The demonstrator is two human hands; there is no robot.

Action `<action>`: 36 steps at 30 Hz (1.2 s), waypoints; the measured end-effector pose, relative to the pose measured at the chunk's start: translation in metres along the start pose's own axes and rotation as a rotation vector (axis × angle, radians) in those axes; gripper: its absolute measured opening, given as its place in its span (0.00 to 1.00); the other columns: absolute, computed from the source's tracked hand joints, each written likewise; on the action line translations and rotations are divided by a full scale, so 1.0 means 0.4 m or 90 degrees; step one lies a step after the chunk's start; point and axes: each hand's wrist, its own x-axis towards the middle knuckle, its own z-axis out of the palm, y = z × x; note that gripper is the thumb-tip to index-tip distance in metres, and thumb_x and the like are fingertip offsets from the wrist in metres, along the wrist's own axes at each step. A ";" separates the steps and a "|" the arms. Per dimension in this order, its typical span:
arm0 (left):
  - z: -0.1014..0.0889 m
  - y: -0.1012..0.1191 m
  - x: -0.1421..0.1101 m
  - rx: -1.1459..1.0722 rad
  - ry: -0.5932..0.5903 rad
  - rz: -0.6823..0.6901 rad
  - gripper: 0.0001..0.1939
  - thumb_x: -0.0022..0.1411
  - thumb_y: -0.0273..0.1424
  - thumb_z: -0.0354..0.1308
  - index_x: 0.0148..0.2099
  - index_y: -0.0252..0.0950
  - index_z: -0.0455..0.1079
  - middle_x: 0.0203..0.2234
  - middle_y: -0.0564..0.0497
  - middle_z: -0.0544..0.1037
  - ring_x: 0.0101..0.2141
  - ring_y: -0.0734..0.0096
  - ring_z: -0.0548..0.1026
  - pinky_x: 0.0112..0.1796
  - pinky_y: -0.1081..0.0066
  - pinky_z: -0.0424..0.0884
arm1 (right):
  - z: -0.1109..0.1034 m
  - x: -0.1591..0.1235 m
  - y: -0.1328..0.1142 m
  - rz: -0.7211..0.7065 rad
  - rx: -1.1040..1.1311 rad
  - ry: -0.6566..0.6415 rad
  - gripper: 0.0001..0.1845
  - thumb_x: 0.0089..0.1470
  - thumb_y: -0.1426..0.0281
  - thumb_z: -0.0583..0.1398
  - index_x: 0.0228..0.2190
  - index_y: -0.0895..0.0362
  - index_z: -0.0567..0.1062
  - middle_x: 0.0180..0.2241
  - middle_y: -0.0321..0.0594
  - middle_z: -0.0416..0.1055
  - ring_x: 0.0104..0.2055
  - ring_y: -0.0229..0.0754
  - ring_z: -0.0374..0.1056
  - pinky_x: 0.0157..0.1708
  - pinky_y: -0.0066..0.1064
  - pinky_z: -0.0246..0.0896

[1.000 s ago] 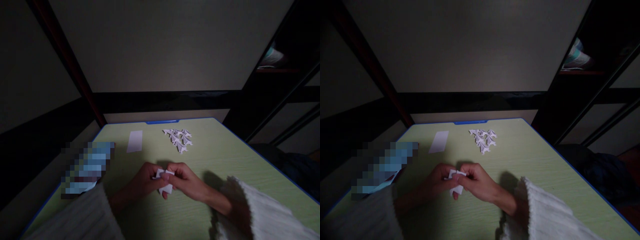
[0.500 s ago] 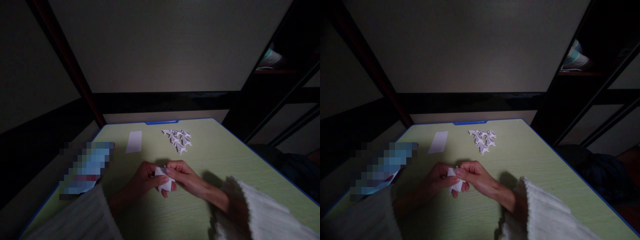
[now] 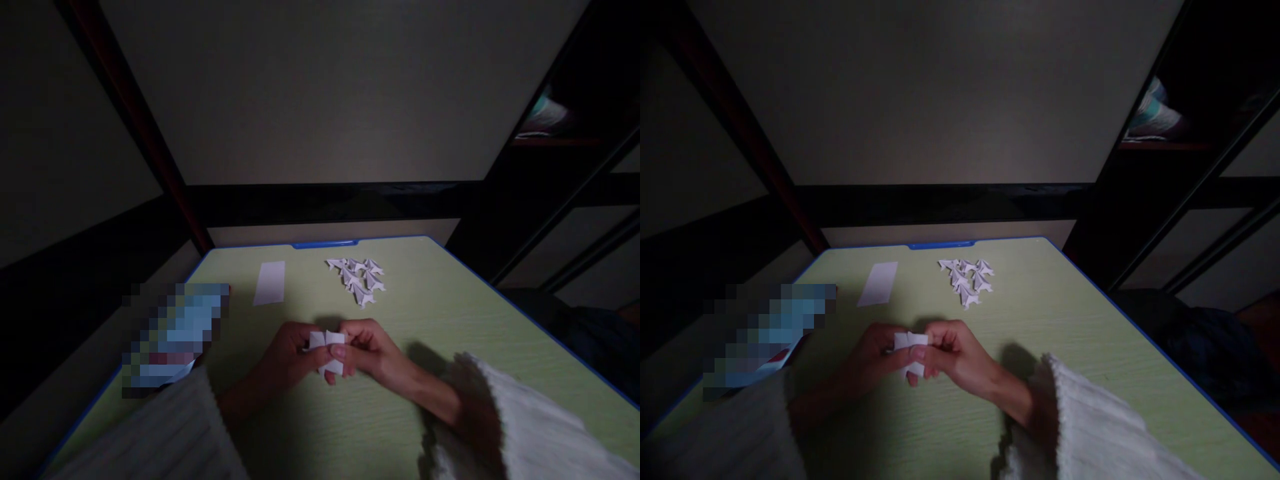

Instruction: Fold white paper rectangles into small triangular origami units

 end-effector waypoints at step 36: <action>-0.016 -0.017 0.026 -0.072 0.265 -0.111 0.07 0.39 0.31 0.60 0.20 0.31 0.71 0.14 0.55 0.71 0.19 0.76 0.67 0.24 0.77 0.65 | -0.036 0.007 0.003 -0.297 -0.510 0.148 0.05 0.42 0.75 0.60 0.26 0.55 0.75 0.42 0.42 0.60 0.46 0.43 0.57 0.42 0.37 0.56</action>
